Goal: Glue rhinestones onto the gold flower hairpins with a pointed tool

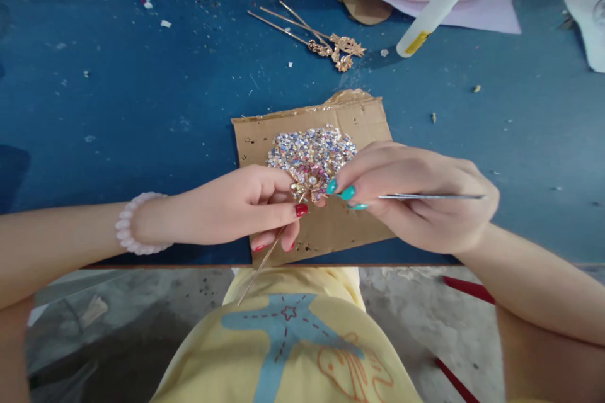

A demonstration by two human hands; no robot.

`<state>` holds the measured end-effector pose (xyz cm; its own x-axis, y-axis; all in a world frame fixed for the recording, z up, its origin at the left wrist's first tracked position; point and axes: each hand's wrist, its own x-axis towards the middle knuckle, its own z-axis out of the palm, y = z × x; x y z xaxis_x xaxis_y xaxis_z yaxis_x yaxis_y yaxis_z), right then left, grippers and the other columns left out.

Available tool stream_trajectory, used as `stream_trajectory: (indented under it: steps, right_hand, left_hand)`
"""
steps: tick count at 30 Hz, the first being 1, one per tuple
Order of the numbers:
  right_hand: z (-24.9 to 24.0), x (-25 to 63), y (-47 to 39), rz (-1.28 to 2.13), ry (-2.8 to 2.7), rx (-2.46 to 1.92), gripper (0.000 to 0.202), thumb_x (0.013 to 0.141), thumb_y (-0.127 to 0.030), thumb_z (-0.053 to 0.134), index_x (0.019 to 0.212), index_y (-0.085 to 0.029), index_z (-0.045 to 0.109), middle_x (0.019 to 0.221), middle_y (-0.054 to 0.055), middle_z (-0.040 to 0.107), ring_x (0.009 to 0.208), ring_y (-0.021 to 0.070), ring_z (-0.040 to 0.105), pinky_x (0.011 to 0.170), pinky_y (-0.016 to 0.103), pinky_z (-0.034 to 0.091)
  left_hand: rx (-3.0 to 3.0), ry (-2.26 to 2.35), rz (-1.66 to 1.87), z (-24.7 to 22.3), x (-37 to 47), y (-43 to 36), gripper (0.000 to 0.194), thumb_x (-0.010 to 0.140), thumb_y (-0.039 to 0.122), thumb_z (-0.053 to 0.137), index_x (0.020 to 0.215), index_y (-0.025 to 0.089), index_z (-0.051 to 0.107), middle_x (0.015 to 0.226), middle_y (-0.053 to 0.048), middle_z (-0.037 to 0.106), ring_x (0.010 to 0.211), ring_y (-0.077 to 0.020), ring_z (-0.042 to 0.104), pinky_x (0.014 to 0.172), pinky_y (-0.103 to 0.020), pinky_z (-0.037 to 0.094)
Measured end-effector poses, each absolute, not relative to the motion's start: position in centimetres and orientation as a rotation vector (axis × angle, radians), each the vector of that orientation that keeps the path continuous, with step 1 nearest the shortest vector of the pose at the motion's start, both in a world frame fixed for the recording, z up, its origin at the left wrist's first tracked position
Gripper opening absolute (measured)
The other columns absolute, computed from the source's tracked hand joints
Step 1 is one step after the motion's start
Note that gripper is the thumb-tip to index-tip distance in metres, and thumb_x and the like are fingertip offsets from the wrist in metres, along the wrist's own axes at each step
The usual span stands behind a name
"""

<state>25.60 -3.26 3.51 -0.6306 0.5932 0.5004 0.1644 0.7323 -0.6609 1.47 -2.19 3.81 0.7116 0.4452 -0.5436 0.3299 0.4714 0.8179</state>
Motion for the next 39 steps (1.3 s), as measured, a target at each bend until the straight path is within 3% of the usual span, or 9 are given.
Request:
stream_trajectory:
  steps: [8, 15, 24, 33, 39]
  right_hand:
    - [3.6, 25.7, -3.2, 0.723, -2.192, -0.561, 0.022, 0.092, -0.001, 0.057, 0.098, -0.021, 0.059, 0.094, 0.005, 0.074, 0.097, 0.0153, 0.074, 0.088, 0.032, 0.063]
    - [2.4, 25.6, -3.0, 0.774, -2.250, -0.565, 0.019, 0.093, -0.003, 0.058, 0.098, -0.020, 0.061, 0.094, 0.004, 0.075, 0.095, 0.0127, 0.072, 0.090, 0.031, 0.061]
    - [0.9, 25.1, -2.6, 0.741, -2.272, -0.596, 0.015, 0.095, -0.005, 0.057, 0.093, -0.018, 0.062, 0.089, 0.004, 0.075, 0.088, 0.0122, 0.073, 0.084, 0.028, 0.061]
    - [0.5, 25.0, -2.4, 0.741, -2.303, -0.604, 0.014, 0.096, -0.006, 0.055, 0.093, -0.018, 0.063, 0.090, 0.004, 0.075, 0.088, 0.0121, 0.073, 0.085, 0.029, 0.061]
    - [0.5, 24.9, -2.5, 0.767, -2.296, -0.609, 0.013, 0.096, -0.006, 0.055, 0.093, -0.016, 0.063, 0.089, 0.005, 0.074, 0.088, 0.0123, 0.072, 0.083, 0.028, 0.060]
  left_hand:
    - [1.218, 0.809, 0.094, 3.3, 1.1, -1.6, 0.010, 0.095, 0.017, 0.057, 0.085, 0.018, 0.057, 0.066, 0.003, 0.069, 0.045, -0.0031, 0.051, 0.046, -0.014, 0.041]
    - [1.388, 0.890, 0.180, 3.0, 0.4, -0.1, 0.021, 0.095, 0.017, 0.052, 0.075, 0.019, 0.050, 0.064, 0.003, 0.068, 0.043, -0.0021, 0.049, 0.045, -0.016, 0.040]
    - [1.469, 0.905, 0.128, 3.5, 0.3, 0.4, 0.026, 0.100, 0.019, 0.045, 0.076, 0.015, 0.053, 0.062, 0.005, 0.064, 0.046, 0.0023, 0.044, 0.047, -0.011, 0.036]
    - [1.447, 0.878, 0.162, 2.6, 0.3, 0.6, 0.021, 0.097, 0.023, 0.052, 0.077, 0.019, 0.055, 0.061, 0.003, 0.065, 0.041, -0.0038, 0.046, 0.043, -0.017, 0.037]
    - [1.464, 0.849, 0.140, 2.5, 0.3, 0.8, 0.019, 0.095, 0.016, 0.051, 0.077, 0.019, 0.057, 0.062, 0.002, 0.066, 0.042, -0.0039, 0.047, 0.043, -0.015, 0.038]
